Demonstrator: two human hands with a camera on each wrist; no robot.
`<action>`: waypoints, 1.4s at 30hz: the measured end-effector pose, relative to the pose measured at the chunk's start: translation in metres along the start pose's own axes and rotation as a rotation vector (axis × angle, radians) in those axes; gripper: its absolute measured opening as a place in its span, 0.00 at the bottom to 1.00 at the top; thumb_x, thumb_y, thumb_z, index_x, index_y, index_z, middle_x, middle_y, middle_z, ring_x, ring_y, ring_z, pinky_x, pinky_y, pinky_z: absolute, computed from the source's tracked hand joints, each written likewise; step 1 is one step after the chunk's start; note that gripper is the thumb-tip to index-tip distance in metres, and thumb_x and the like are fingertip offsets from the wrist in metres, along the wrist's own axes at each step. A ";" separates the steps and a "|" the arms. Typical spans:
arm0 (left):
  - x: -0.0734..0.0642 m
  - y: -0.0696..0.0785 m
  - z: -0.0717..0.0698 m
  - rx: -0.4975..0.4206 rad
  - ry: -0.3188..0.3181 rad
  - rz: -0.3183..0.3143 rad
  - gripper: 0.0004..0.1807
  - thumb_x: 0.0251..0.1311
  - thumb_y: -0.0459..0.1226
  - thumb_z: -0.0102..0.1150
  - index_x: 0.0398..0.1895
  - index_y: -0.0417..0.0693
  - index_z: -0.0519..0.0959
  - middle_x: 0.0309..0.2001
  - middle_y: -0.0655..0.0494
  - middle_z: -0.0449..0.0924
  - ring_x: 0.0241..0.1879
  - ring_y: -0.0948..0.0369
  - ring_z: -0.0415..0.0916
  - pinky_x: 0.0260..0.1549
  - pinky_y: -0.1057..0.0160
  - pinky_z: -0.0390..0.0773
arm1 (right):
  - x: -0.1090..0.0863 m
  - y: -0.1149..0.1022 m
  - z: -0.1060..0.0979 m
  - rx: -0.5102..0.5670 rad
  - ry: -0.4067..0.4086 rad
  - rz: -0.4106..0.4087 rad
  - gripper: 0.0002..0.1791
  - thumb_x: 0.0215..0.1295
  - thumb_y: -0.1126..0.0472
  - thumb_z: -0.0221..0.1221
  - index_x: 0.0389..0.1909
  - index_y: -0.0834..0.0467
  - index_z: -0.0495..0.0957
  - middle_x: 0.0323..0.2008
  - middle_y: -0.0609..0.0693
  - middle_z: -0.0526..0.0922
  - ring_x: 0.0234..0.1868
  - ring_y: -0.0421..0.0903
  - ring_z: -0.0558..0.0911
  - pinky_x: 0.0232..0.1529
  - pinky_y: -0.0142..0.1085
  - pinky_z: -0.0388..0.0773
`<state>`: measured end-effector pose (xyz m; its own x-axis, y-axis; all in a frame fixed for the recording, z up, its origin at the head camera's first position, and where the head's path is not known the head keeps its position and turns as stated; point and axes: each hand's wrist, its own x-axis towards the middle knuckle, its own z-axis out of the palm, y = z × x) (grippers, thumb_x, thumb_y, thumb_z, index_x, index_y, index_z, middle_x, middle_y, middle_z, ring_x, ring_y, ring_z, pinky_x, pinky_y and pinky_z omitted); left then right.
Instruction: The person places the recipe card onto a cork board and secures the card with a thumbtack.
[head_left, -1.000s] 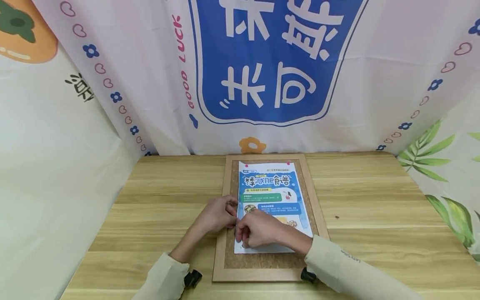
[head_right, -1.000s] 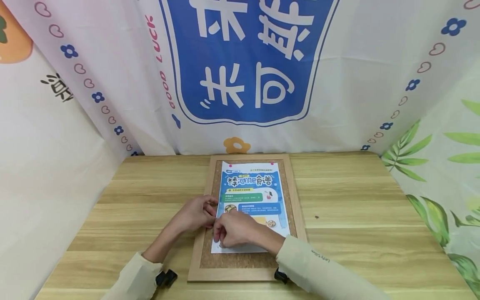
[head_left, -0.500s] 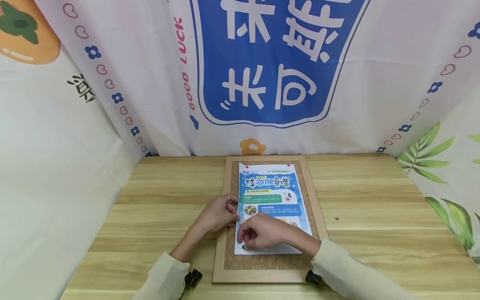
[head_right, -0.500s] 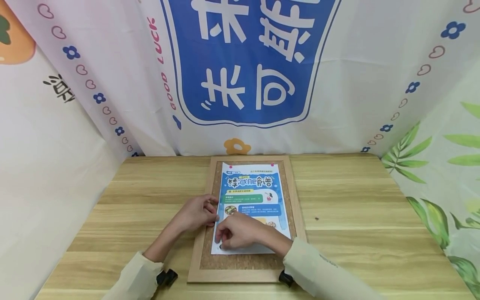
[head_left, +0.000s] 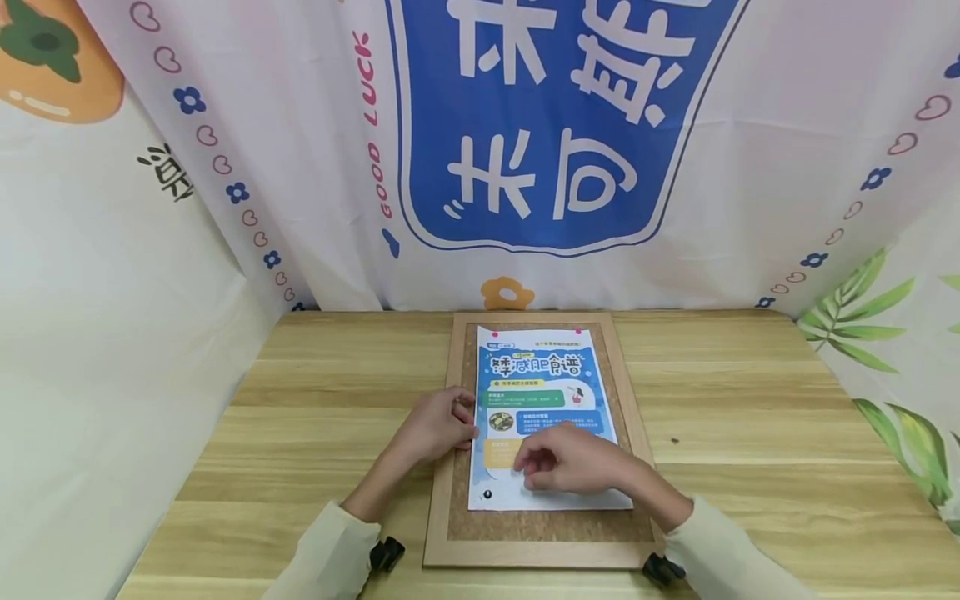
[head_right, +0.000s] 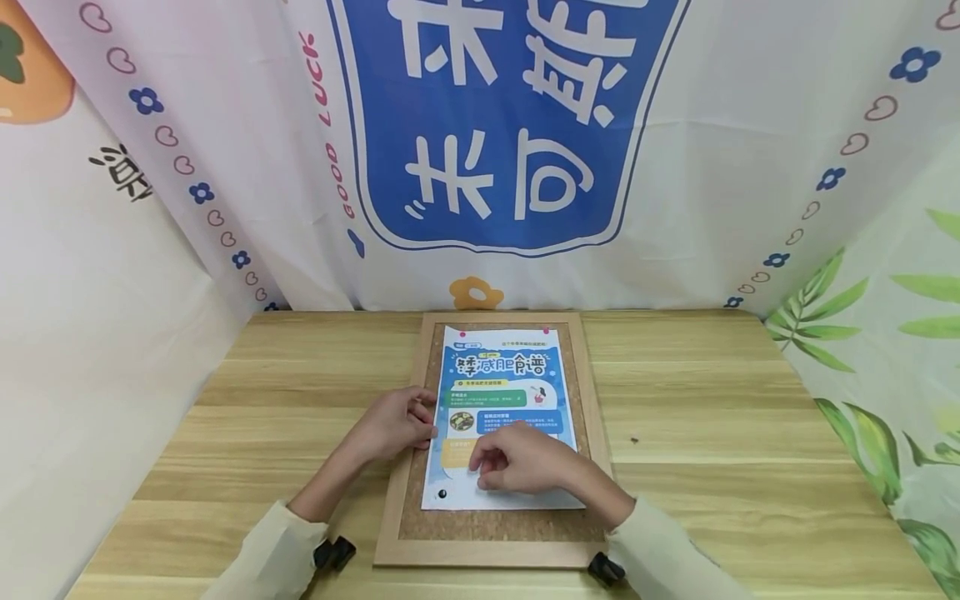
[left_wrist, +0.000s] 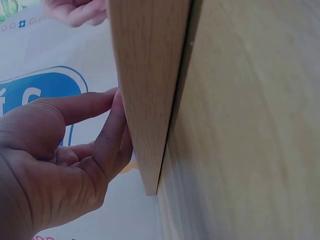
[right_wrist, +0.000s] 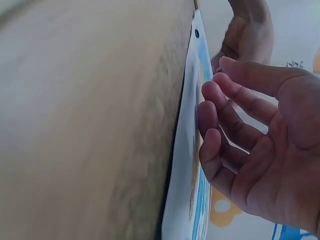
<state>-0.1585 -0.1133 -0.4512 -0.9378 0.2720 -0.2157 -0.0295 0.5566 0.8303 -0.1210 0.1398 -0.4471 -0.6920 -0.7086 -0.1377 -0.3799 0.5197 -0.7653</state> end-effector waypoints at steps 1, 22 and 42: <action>0.000 0.000 0.000 -0.001 0.003 -0.004 0.25 0.61 0.23 0.71 0.61 0.33 0.79 0.35 0.47 0.84 0.26 0.60 0.84 0.28 0.63 0.91 | -0.003 0.001 -0.002 0.007 0.004 0.007 0.06 0.70 0.62 0.70 0.45 0.54 0.88 0.32 0.38 0.85 0.33 0.32 0.79 0.37 0.27 0.80; 0.001 0.001 -0.001 0.029 0.030 -0.005 0.26 0.60 0.23 0.71 0.63 0.33 0.78 0.37 0.46 0.82 0.27 0.59 0.82 0.27 0.64 0.89 | -0.076 0.033 -0.044 0.021 0.208 0.099 0.11 0.75 0.55 0.67 0.50 0.57 0.87 0.38 0.42 0.86 0.39 0.36 0.81 0.41 0.30 0.84; 0.001 0.002 0.000 0.002 0.007 0.007 0.25 0.60 0.22 0.69 0.62 0.33 0.79 0.36 0.46 0.82 0.27 0.59 0.83 0.27 0.64 0.90 | -0.124 0.076 -0.068 0.035 0.389 0.236 0.12 0.75 0.58 0.66 0.53 0.59 0.86 0.44 0.49 0.88 0.43 0.35 0.82 0.42 0.30 0.84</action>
<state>-0.1596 -0.1118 -0.4502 -0.9405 0.2702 -0.2060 -0.0222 0.5560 0.8309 -0.1058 0.2993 -0.4455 -0.9388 -0.3376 -0.0692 -0.1682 0.6242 -0.7629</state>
